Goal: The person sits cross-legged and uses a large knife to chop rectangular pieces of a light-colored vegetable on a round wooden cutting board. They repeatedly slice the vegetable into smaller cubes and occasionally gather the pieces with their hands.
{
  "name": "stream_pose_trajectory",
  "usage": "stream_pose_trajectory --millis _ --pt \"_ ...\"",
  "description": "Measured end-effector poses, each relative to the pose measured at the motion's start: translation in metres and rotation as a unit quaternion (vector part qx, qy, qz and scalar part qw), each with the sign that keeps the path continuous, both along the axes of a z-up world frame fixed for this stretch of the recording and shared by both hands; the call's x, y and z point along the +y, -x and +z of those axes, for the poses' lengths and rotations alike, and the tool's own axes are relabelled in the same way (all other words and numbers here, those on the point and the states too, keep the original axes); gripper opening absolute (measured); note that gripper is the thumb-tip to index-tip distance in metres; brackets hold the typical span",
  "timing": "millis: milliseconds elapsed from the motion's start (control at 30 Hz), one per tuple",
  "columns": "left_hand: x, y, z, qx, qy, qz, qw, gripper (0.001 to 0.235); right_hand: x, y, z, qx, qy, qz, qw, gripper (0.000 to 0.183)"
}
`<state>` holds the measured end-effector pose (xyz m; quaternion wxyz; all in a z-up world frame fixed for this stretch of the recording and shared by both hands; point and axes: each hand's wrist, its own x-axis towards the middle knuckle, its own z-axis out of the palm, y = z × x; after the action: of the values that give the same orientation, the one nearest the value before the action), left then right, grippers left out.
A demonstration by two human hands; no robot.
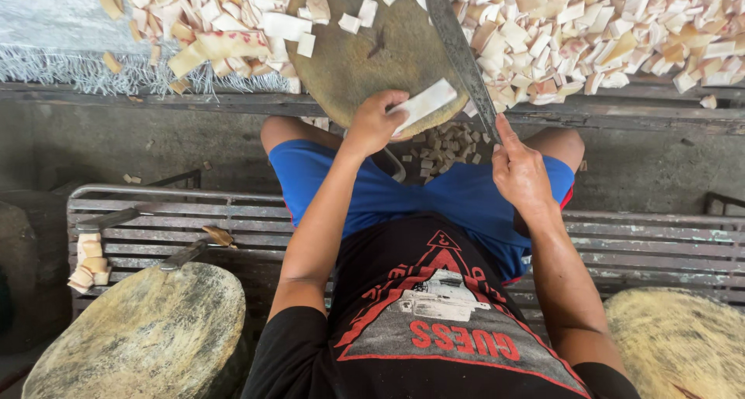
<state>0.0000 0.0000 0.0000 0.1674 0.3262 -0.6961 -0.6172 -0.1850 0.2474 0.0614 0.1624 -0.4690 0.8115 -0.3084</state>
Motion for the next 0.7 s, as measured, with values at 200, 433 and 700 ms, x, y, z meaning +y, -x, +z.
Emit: stream_pose_trajectory --millis 200,433,700 --pt "-0.002 -0.015 0.013 -0.065 0.137 -0.039 0.988 0.044 0.018 -0.012 0.013 0.049 0.098 -0.001 0.994 0.058" --pt "0.011 -0.036 0.076 -0.204 0.231 -0.114 0.945 0.062 0.030 -0.023 0.010 0.156 0.227 0.038 0.961 0.065" --pt "0.016 -0.034 0.046 -0.145 0.273 -0.079 0.948 0.046 0.033 -0.040 0.015 0.093 0.077 0.034 0.992 0.067"
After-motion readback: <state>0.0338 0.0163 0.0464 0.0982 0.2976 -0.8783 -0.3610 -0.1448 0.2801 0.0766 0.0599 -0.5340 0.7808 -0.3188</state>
